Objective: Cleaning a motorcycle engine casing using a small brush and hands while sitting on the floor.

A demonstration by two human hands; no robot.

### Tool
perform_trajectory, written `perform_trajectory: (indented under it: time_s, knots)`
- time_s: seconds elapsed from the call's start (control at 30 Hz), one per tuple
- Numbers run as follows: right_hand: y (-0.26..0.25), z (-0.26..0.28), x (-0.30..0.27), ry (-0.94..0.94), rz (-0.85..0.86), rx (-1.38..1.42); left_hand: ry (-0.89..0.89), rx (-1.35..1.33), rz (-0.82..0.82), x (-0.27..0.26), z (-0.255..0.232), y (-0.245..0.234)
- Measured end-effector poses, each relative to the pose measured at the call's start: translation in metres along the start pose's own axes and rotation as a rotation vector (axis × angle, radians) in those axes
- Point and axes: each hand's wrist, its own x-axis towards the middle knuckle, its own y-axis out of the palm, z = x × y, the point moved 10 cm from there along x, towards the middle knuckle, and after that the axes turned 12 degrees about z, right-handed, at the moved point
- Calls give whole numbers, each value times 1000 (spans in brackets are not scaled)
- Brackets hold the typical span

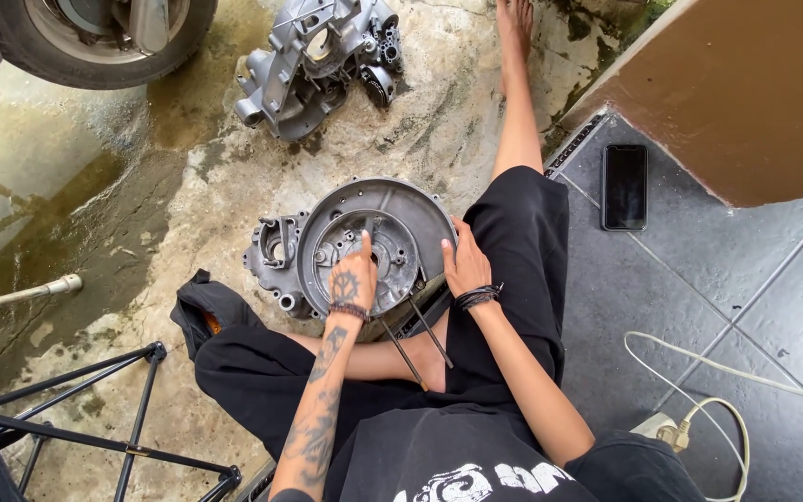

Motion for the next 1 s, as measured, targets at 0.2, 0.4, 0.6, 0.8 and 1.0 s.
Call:
perform_trajectory:
  time_s: [0.2, 0.4, 0.6, 0.8, 1.0]
  knots:
    - [5, 1, 0, 3, 23, -92, -19, -108, 69, -33, -57, -71]
    - [18, -12, 3, 58, 100, -82, -39, -43, 212, -70, -68, -64]
    - [18, -20, 7, 83, 84, -50, -86, 25, 117, -19, -55, -41]
    - [15, -19, 7, 90, 73, -42, -100, 10, 111, -6, -39, -37]
    - [15, -9, 3, 101, 91, -72, -60, -93, 201, -57, -69, -52]
